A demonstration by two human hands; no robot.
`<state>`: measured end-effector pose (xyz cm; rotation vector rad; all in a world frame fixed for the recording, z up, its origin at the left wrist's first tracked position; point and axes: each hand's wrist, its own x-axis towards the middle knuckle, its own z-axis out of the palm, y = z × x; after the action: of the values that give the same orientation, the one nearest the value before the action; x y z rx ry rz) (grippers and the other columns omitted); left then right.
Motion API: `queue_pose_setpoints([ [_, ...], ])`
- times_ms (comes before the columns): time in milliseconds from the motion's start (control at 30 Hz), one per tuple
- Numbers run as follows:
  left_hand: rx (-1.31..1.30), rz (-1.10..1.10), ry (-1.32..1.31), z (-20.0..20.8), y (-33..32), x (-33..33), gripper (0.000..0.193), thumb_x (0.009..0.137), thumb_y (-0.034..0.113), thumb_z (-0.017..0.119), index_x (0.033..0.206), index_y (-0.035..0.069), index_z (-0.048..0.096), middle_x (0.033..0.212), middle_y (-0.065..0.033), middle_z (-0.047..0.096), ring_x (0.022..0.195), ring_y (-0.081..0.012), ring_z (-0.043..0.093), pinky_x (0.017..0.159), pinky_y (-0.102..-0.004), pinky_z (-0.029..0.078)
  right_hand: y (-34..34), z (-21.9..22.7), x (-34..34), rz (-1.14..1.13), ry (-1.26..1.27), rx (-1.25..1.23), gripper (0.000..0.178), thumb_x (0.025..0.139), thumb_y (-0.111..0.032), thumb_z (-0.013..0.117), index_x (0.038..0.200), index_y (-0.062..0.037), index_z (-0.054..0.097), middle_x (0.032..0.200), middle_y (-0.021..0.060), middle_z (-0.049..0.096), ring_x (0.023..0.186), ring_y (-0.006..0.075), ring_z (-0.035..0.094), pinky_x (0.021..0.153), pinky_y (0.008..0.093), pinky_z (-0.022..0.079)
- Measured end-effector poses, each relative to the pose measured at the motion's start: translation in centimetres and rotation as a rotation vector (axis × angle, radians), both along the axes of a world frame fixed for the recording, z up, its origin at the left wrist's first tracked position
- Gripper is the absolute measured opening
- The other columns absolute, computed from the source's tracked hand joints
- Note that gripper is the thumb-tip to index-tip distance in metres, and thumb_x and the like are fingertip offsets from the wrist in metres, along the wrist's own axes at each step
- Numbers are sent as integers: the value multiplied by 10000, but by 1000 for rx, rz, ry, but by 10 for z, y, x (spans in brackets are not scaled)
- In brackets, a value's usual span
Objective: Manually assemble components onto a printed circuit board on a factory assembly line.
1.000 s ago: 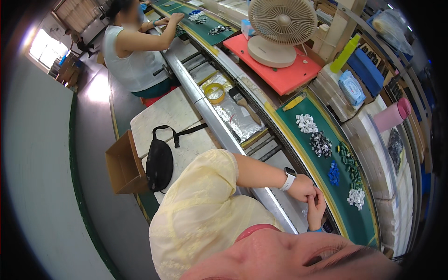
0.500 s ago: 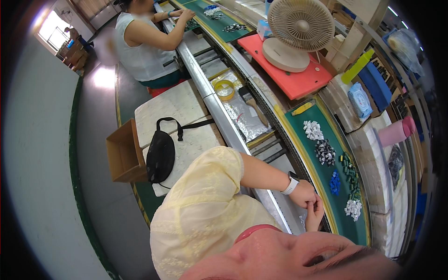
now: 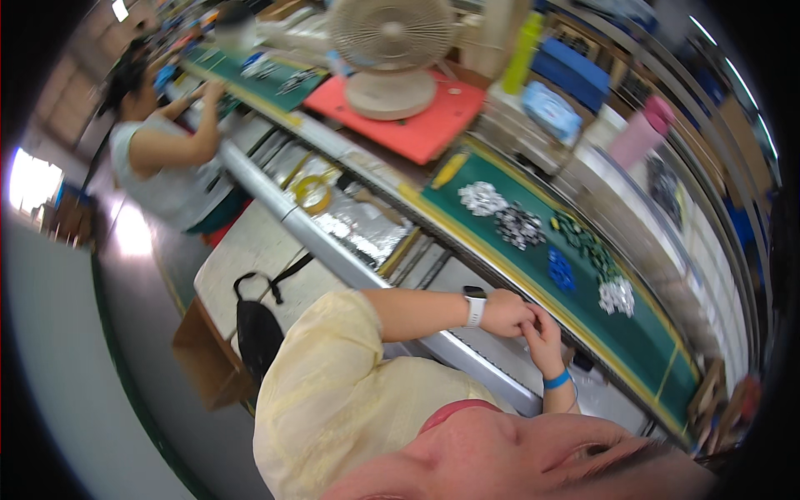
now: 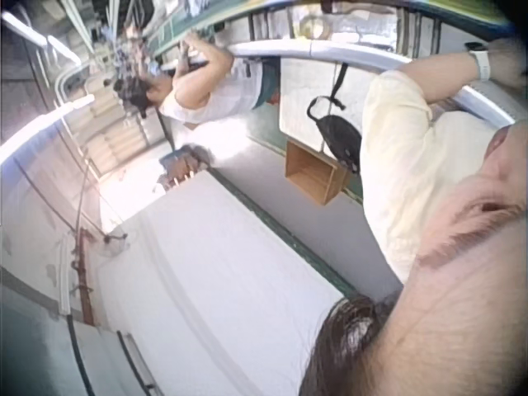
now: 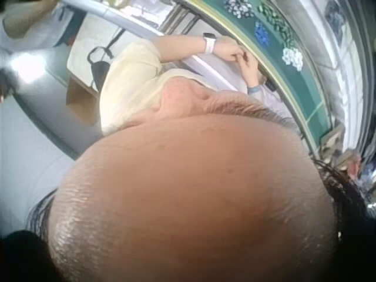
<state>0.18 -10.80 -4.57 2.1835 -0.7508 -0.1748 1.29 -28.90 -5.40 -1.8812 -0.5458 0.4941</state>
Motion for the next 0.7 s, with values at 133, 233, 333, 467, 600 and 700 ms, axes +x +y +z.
queue_pose_setpoints([
  [133,44,-69,35,4,0,4,176,721,188,574,877,129,633,764,-120,634,688,-331,604,598,-429,478,4,11,1,-48,-78,12,320,816,-110,583,1111,6,541,968,123,618,848,191,602,765,291,476],
  [233,13,-86,36,-4,-2,6,196,726,170,576,903,109,635,806,-131,637,726,-330,606,631,-414,484,2,16,1,-43,-35,-32,325,814,-127,579,1110,0,542,983,135,617,856,214,608,764,298,479],
  [333,-1,-99,52,-1,-4,7,211,725,157,582,917,86,633,822,-136,636,754,-324,608,655,-404,488,-2,17,1,-18,-55,-45,335,812,-150,580,1114,-11,542,989,135,617,854,230,610,760,305,481],
  [467,-3,-104,54,0,-2,6,215,723,153,586,919,76,627,825,-141,635,740,-323,611,656,-401,490,0,17,0,8,-104,-28,333,810,-180,580,1105,-28,550,974,140,622,851,249,614,754,321,485],
  [600,53,-128,41,1,-3,6,214,731,152,582,929,75,610,829,-143,634,726,-325,612,645,-400,490,-1,16,-2,53,-164,-66,347,797,-209,583,1095,-34,553,961,155,624,854,284,614,750,342,487],
  [700,63,-140,56,0,-2,7,218,739,155,585,941,77,601,827,-140,633,727,-323,613,639,-400,490,-1,11,0,68,-161,-86,363,788,-223,584,1096,-36,552,968,161,622,855,300,612,751,357,486],
])
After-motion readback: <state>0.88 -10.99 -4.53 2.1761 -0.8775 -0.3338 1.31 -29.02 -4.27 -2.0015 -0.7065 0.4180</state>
